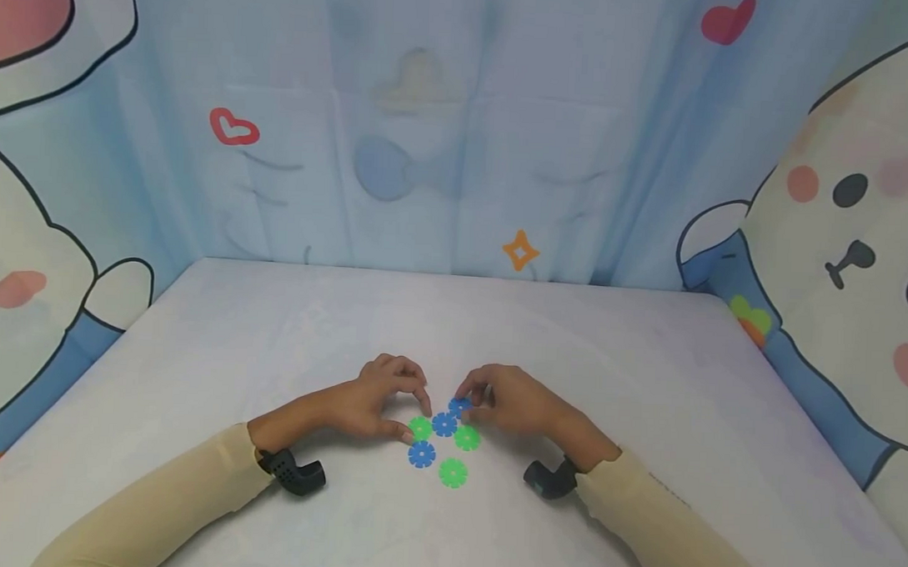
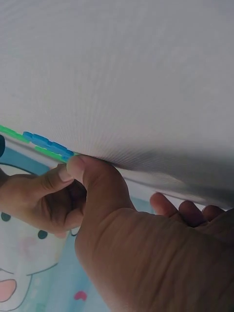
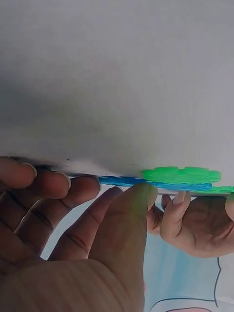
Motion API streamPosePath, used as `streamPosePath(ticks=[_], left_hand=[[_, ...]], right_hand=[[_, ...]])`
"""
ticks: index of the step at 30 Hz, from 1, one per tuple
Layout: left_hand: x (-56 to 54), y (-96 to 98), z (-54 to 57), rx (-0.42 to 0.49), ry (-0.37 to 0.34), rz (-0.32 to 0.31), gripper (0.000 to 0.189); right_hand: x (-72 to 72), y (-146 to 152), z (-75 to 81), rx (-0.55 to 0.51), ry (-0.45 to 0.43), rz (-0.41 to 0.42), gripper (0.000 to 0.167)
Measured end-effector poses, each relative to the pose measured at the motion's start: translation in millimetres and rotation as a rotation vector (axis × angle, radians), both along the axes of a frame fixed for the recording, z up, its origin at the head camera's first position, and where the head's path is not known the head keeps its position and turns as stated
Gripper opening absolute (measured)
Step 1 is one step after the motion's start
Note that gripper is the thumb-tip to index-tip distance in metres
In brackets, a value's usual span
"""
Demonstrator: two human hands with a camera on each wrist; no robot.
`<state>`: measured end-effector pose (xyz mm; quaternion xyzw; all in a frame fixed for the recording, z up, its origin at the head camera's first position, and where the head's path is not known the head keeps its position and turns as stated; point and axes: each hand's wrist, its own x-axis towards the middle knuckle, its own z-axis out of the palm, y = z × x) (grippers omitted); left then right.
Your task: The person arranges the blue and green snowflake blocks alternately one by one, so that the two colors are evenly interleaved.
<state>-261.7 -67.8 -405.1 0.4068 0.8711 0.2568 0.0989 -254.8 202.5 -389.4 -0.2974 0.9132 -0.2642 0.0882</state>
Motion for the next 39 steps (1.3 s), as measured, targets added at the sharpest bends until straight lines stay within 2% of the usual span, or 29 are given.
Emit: streamPosePath(ticks=[9, 18, 22, 31, 39], left_hand=[[-0.7, -1.0, -2.0, -0.011, 0.009, 0.001, 0.024], [0.0, -0.6, -1.3, -0.025, 0.045, -0.03, 0.024], [-0.2, -0.6, -1.4, -0.02, 0.066, -0.046, 0.024], [-1.1, -1.0, -1.7, -0.016, 0.073, -0.062, 0.023], [-0.6, -0.5, -1.1, -0.011, 0.079, -0.078, 0.025]], right_hand=[[2.8, -4.6, 1.1, 0.044, 0.02, -0.023, 0.03], [5.4, -4.9, 3.3, 0.049, 0.012, -0.026, 0.026], [6.6, -3.4, 4.2, 0.062, -0.008, -0.006, 0.026], [7.3, -0.1, 6.7, 0.064, -0.041, 0.103, 0.029], [6.4, 2.7, 6.0, 0.047, -0.061, 0.127, 0.03]])
